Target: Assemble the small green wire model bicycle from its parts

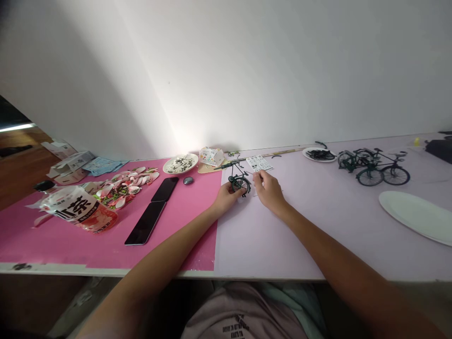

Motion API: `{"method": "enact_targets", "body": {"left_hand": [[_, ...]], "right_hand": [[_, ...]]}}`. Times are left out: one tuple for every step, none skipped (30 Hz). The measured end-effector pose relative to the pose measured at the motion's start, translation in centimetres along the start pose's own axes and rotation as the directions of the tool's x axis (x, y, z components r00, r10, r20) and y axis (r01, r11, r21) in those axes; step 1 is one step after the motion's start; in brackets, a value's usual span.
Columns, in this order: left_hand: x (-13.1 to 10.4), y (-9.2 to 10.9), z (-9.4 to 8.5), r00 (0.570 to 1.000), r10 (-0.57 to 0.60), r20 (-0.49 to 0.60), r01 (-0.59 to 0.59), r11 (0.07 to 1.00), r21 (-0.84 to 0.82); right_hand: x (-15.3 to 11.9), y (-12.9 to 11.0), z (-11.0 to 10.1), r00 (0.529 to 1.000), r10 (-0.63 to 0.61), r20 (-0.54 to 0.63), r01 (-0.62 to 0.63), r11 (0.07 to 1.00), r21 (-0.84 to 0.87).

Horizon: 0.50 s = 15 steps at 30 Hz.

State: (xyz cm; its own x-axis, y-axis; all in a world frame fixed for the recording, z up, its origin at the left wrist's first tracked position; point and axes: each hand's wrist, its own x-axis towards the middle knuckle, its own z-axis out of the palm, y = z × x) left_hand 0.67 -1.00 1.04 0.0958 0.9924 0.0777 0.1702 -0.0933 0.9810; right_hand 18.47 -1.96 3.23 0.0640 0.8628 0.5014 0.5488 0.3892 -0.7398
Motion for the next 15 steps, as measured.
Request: {"method": "enact_targets", "body": {"left_hand": [[-0.1, 0.2, 0.0, 1.0, -0.001, 0.007, 0.001, 1.0, -0.029], [-0.2, 0.3, 0.0, 1.0, 0.002, 0.016, -0.001, 0.998, -0.065], [-0.3, 0.4, 0.0, 1.0, 0.009, 0.026, -0.006, 0.994, -0.106], [-0.3, 0.5, 0.0, 0.999, 0.017, 0.036, -0.012, 0.989, -0.146], [-0.3, 0.5, 0.0, 0.999, 0.027, 0.047, -0.018, 0.983, -0.181], [-0.3, 0.4, -0.1, 0.997, 0.037, 0.061, -0.023, 0.978, -0.208], [-0.3, 0.3, -0.1, 0.996, 0.045, 0.074, -0.028, 0.974, -0.224], [-0.3, 0.2, 0.0, 0.995, 0.052, 0.087, -0.031, 0.973, -0.23], [-0.2, 0.1, 0.0, 0.994, 0.057, 0.097, -0.033, 0.972, -0.232], [-0.2, 0.0, 0.0, 0.993, 0.061, 0.1, -0.036, 0.971, -0.236], [-0.1, -0.1, 0.0, 0.993, 0.063, 0.1, -0.038, 0.97, -0.242], [-0.1, -0.2, 0.0, 0.993, 0.066, 0.097, -0.04, 0.968, -0.249], [0.0, -0.3, 0.0, 0.993, 0.069, 0.095, -0.042, 0.965, -0.257], [0.0, -0.3, 0.0, 0.993, 0.073, 0.094, -0.046, 0.963, -0.264], [0.1, -0.4, 0.0, 0.993, 0.077, 0.095, -0.05, 0.962, -0.267]], "right_hand": [[0.0, 0.1, 0.1, 1.0, 0.014, -0.011, -0.014, 1.0, -0.01], [0.1, 0.3, 0.2, 0.999, 0.024, -0.022, -0.024, 0.999, -0.024], [0.1, 0.5, 0.3, 0.999, 0.03, -0.036, -0.031, 0.999, -0.037], [0.1, 0.7, 0.5, 0.998, 0.033, -0.052, -0.036, 0.998, -0.043], [0.1, 1.0, 0.6, 0.998, 0.037, -0.06, -0.039, 0.998, -0.042], [0.1, 1.2, 0.7, 0.997, 0.044, -0.058, -0.046, 0.998, -0.034], [0.2, 1.3, 0.8, 0.997, 0.056, -0.045, -0.056, 0.998, -0.018], [0.2, 1.5, 1.0, 0.997, 0.071, -0.025, -0.071, 0.997, 0.005], [0.1, 1.5, 1.1, 0.996, 0.087, 0.002, -0.087, 0.996, 0.033], [0.1, 1.6, 1.2, 0.994, 0.104, 0.031, -0.105, 0.992, 0.065], [0.1, 1.6, 1.3, 0.991, 0.119, 0.058, -0.124, 0.987, 0.1], [0.0, 1.6, 1.3, 0.988, 0.13, 0.078, -0.14, 0.981, 0.134], [0.0, 1.6, 1.4, 0.986, 0.135, 0.093, -0.149, 0.975, 0.165], [-0.1, 1.5, 1.5, 0.986, 0.135, 0.099, -0.152, 0.97, 0.189], [-0.1, 1.5, 1.5, 0.986, 0.131, 0.098, -0.149, 0.967, 0.207]]}}
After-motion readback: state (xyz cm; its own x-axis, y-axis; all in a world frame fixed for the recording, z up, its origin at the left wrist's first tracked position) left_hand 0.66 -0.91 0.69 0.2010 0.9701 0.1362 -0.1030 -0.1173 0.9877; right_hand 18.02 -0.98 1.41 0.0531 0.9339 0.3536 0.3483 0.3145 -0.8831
